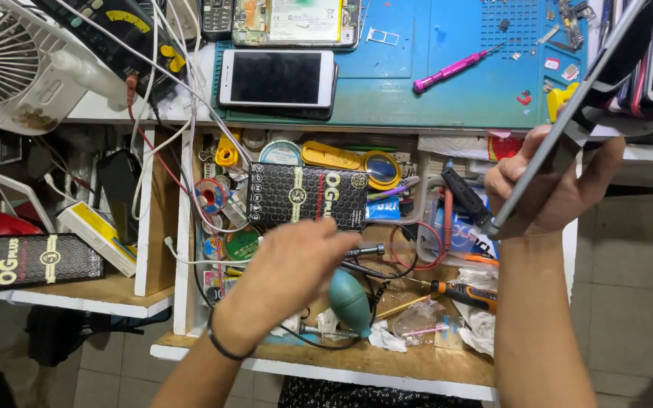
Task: Unscrewing and prying open the back casing of a tablet for repair on a workbench.
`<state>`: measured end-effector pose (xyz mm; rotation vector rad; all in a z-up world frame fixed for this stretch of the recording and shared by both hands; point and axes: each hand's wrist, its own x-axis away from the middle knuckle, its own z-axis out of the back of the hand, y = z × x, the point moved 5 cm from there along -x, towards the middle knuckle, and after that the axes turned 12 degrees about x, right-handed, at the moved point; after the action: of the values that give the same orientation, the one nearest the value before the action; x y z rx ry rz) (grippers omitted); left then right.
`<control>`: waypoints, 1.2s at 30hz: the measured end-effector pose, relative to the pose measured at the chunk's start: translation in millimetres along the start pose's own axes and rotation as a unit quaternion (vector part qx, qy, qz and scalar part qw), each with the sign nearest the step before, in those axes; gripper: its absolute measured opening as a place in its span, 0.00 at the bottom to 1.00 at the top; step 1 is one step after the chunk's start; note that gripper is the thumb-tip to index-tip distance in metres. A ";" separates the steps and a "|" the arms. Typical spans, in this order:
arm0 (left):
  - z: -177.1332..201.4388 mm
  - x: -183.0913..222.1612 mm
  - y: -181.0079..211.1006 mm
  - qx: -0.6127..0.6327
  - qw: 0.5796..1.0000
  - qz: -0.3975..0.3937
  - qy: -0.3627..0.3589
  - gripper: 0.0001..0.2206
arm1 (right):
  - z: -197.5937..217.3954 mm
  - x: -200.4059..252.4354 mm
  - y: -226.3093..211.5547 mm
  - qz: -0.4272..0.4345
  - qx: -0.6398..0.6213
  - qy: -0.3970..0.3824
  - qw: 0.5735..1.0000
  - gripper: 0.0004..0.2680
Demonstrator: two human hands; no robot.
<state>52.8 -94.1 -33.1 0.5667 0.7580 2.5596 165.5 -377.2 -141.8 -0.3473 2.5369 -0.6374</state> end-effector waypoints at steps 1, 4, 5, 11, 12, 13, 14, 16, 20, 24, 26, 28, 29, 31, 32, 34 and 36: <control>5.7 -9.5 -7.5 -0.001 1.000 -0.001 -0.001 0.21 | -3.7 -1.5 -0.2 0.002 0.000 0.001 1.000 0.27; 26.5 -37.1 -28.2 -0.155 0.982 -0.003 0.108 0.18 | -9.2 -7.4 0.5 -0.007 0.055 -0.003 0.998 0.24; 27.6 -47.7 -32.8 -0.179 0.974 -0.027 0.138 0.17 | -7.3 -7.6 0.4 -0.009 0.066 -0.005 0.998 0.25; 17.3 -49.6 -28.6 -0.210 0.958 -0.077 0.182 0.26 | 2.4 -1.9 -0.6 -0.009 0.038 0.001 0.999 0.25; 10.2 -44.0 -26.8 -0.205 0.968 -0.053 0.136 0.38 | 6.3 1.2 -0.4 -0.012 0.017 0.004 1.000 0.27; -2.7 -38.9 -30.5 -0.203 0.969 -0.054 0.133 0.38 | 1.6 2.0 -1.6 -0.012 0.017 0.008 1.000 0.27; -15.1 -34.0 -38.1 -0.219 0.970 -0.031 0.103 0.46 | -2.8 -2.5 -0.1 -0.017 0.033 0.005 0.999 0.25; -29.9 -25.8 -52.8 -0.236 0.969 -0.006 0.073 0.54 | -4.8 -4.6 3.7 -0.021 0.047 0.001 0.999 0.24; -22.3 -16.2 -59.5 -0.241 0.964 -0.033 0.106 0.37 | -6.3 -5.5 6.0 -0.013 0.068 0.013 0.998 0.25; 18.1 1.1 -17.8 -0.186 0.968 -0.088 0.145 0.26 | -20.9 -10.1 4.2 -0.015 0.088 0.005 0.996 0.24; 23.9 9.2 16.7 -0.150 0.967 -0.111 0.173 0.25 | -13.5 -9.4 3.6 -0.014 0.085 0.003 0.996 0.24; 8.7 16.1 45.8 -0.112 0.964 -0.133 0.199 0.25 | -7.7 -6.5 1.6 -0.014 0.081 0.003 0.997 0.25; -17.6 15.1 54.4 -0.079 0.984 -0.122 0.104 0.27 | -6.1 -5.8 0.6 -0.016 0.083 0.003 0.996 0.24; -61.5 15.7 64.1 -0.046 0.993 -0.105 0.013 0.30 | -5.8 -6.2 2.6 -0.020 0.082 -0.002 0.996 0.24; -83.4 14.8 69.5 0.021 0.989 -0.145 -0.035 0.29 | -5.1 -5.7 2.6 -0.022 0.081 0.011 0.996 0.24; -103.3 -3.0 73.5 0.087 0.975 -0.186 -0.082 0.31 | -2.2 -5.1 2.4 -0.024 0.081 0.023 0.996 0.24; -97.4 -38.1 66.1 0.042 0.989 -0.135 -0.039 0.16 | -0.2 -4.1 2.3 -0.024 0.090 0.018 0.995 0.24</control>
<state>19.8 -203.9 -79.6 0.5464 0.8558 2.2534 168.5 -373.7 -141.2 -0.3356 2.4879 -0.8923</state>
